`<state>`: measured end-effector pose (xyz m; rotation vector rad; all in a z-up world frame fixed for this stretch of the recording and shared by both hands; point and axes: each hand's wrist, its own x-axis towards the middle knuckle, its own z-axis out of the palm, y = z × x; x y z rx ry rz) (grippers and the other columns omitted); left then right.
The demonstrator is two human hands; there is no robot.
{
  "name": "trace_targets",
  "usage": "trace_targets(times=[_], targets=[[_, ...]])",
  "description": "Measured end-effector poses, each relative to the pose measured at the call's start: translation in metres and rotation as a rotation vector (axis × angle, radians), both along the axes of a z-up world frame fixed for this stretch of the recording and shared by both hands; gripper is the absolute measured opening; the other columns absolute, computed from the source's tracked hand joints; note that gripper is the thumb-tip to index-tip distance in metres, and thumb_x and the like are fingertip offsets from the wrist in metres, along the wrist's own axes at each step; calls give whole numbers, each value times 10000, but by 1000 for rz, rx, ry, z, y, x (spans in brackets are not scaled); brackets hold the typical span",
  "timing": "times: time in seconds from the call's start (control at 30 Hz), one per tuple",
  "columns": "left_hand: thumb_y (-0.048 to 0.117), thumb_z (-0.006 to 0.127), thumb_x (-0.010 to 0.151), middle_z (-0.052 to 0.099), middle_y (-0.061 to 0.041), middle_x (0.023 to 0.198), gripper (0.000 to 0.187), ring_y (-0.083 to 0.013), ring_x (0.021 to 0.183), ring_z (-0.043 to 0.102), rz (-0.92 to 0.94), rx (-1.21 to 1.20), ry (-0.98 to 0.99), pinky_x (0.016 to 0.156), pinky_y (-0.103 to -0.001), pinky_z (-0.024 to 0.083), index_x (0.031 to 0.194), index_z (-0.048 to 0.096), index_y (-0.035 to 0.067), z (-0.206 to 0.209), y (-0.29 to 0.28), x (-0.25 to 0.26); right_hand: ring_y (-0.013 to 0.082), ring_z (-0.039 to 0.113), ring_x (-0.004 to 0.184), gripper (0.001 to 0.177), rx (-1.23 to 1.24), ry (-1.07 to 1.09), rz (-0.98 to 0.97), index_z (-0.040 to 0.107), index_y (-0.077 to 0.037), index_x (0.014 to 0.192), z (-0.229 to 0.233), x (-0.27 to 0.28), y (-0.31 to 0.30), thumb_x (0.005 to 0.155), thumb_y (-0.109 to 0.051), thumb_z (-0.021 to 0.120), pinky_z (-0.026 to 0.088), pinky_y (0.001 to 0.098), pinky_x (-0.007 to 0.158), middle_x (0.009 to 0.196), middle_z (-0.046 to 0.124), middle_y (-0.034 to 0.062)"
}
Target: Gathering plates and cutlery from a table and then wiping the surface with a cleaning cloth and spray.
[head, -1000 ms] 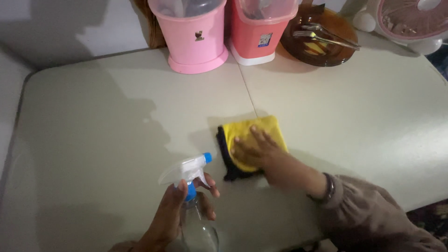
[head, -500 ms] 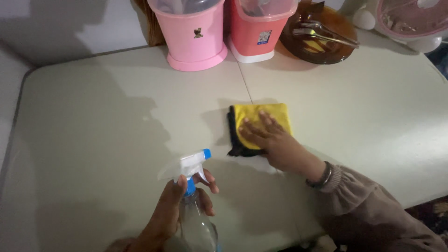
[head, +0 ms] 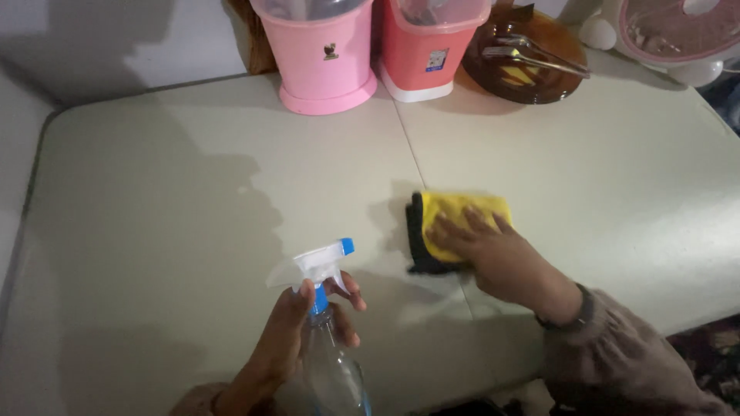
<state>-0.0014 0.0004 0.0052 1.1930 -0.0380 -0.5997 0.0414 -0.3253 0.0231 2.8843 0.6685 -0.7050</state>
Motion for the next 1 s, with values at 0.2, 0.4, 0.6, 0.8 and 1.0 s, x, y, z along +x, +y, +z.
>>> trace_targets(times=[0.2,0.4,0.6,0.8,1.0], targets=[[731,447,892,692,-151,960,819,-220,641,714,0,-52,2,610,-358,588,1145,606,-31,-2,0,1,434,196,1516,908,471,-480,170,334,-154,1553,-40,25,14,720,-85,690,159,591,1214,1603,321,111],[742,437,892,705,-158,976,832,-213,653,727,-7,-48,-27,616,-353,610,1158,617,-26,-6,2,0,365,121,1563,947,415,-208,148,359,-186,1556,-29,-14,-4,686,123,570,92,569,1247,1669,261,72],[715,438,919,700,-184,967,801,-231,639,730,-1,-77,-38,571,-362,614,1123,610,-41,-9,0,0,345,55,1562,992,174,-143,-92,294,-338,1608,-6,-10,-21,743,-40,679,51,617,1158,1730,136,-21],[705,433,922,685,-179,979,804,-224,649,725,-8,-68,-38,587,-357,612,1133,609,-50,-8,1,-1,388,85,1537,918,409,-386,98,332,-200,1545,-47,14,-16,725,-12,699,54,617,1204,1671,206,52],[725,441,915,677,-168,1007,832,-220,667,715,-14,-71,-28,638,-343,597,1169,587,-53,2,1,-3,345,-11,1595,1062,346,-51,242,309,-222,1620,-17,-25,-4,661,72,659,-36,598,1210,1724,184,-7]])
